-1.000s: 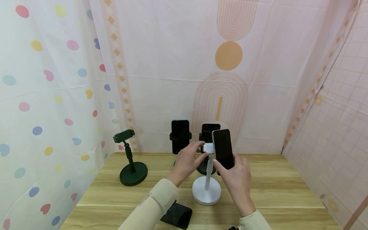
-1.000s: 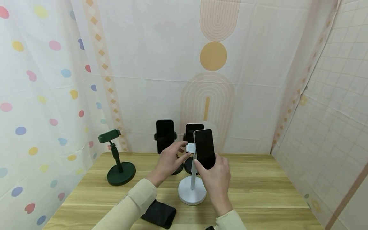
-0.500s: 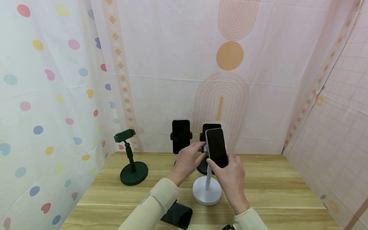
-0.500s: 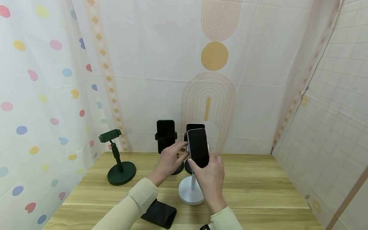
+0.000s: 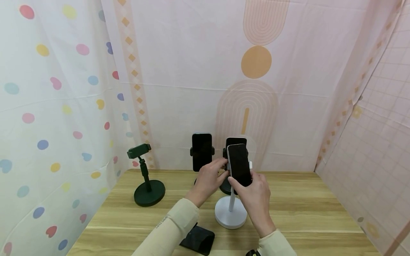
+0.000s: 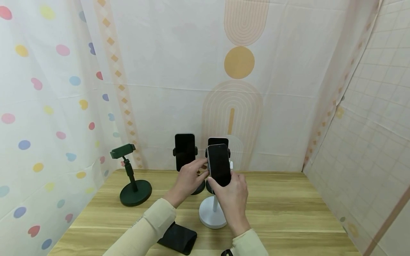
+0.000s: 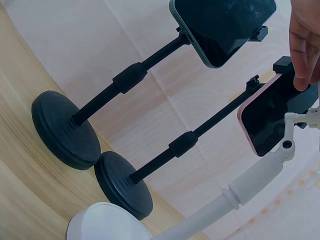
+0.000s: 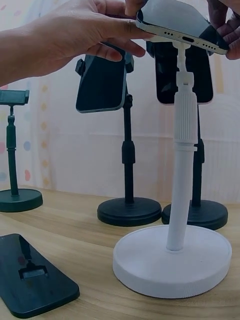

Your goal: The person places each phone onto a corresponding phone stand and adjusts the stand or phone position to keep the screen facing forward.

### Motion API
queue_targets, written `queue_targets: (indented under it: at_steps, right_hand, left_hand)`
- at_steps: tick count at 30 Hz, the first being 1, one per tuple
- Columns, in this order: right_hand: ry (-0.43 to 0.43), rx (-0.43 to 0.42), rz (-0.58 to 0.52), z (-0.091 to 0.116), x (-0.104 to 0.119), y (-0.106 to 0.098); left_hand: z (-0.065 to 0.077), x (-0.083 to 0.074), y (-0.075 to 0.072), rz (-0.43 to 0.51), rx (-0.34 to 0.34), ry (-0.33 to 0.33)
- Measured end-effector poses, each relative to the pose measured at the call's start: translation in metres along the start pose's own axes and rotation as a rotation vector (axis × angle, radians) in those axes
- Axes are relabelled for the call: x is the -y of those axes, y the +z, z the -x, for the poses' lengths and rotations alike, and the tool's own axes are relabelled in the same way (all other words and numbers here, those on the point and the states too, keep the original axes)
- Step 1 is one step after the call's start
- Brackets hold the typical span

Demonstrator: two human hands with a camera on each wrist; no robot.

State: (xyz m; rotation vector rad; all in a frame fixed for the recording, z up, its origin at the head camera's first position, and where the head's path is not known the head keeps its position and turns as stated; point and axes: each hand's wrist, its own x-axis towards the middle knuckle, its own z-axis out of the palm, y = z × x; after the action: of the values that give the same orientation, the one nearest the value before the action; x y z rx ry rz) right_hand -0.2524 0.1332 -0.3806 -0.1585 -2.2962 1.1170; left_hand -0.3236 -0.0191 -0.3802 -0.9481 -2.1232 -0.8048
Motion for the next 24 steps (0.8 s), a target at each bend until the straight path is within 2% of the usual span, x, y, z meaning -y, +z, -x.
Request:
queue_targets:
  at_steps: [13, 24]
  right_hand:
    - [-0.035, -0.054, 0.009, 0.000, -0.008, 0.011]
    - [-0.019, -0.106, -0.020, 0.001, -0.013, 0.018]
  left_hand:
    - [0.000, 0.001, 0.002, -0.003, -0.021, 0.039]
    - [0.000, 0.005, 0.002, -0.074, -0.049, 0.129]
